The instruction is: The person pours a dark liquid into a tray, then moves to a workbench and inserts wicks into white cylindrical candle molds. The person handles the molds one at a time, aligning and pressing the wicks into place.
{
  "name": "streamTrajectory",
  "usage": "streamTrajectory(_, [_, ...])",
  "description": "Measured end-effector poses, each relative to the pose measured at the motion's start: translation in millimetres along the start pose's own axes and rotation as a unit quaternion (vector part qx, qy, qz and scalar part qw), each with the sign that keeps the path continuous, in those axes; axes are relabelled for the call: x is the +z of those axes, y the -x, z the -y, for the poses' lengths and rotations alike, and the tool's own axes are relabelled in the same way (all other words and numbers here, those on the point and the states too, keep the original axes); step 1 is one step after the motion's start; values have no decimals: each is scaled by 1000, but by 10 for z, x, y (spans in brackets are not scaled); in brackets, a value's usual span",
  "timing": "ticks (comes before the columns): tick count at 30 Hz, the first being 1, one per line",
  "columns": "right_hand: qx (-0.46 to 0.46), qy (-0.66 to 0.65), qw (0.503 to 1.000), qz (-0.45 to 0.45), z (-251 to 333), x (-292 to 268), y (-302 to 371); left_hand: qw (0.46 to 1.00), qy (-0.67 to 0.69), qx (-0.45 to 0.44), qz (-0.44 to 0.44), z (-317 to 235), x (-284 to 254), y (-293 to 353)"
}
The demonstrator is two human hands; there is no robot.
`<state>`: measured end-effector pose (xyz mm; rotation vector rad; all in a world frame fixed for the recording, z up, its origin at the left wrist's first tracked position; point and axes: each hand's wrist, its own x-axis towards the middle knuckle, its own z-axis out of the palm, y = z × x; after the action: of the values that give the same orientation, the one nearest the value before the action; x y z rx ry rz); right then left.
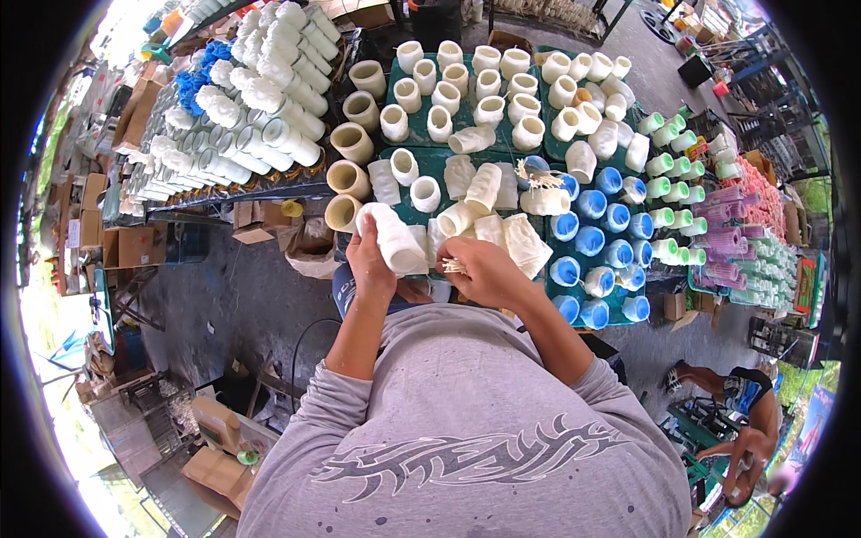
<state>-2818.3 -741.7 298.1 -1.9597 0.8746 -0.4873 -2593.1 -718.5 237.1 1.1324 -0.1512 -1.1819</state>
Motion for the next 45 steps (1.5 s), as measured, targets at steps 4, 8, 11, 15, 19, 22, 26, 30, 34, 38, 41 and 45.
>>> streamTrajectory(4, [71,-16,997,7,-172,50,76,995,-95,3,-13,259,-352,-400])
streamTrajectory(8, [175,44,982,-63,-523,-30,231,921,-388,42,1,419,-593,-939])
streamTrajectory(11, [264,29,958,-109,-648,-277,280,861,-504,67,36,555,-579,-1145])
streamTrajectory(15, [279,15,949,-144,-769,-493,273,750,-644,144,50,834,-690,-1298])
streamTrajectory(19, [253,31,945,-204,-739,-549,300,749,-645,150,-9,927,-555,-1240])
streamTrajectory(22, [226,-36,935,-272,-844,-478,343,681,-685,259,-9,903,-358,-1219])
streamTrajectory(26, [222,-26,948,-225,-910,-457,501,577,-702,361,210,659,189,-1145])
streamTrajectory(30, [227,-22,956,-183,-676,-487,533,325,-822,337,325,683,366,-1432])
streamTrajectory(34, [230,-18,958,-171,-569,-555,634,281,-841,330,325,794,561,-1548])
streamTrajectory(38, [215,-25,959,-181,-515,-560,661,350,-833,310,296,653,621,-1636])
streamTrajectory(41, [203,-40,959,-195,-532,-611,764,510,-768,309,234,138,876,-1255])
streamTrajectory(45, [208,-163,934,-242,-595,-515,612,883,-446,76,124,-350,536,-1030])
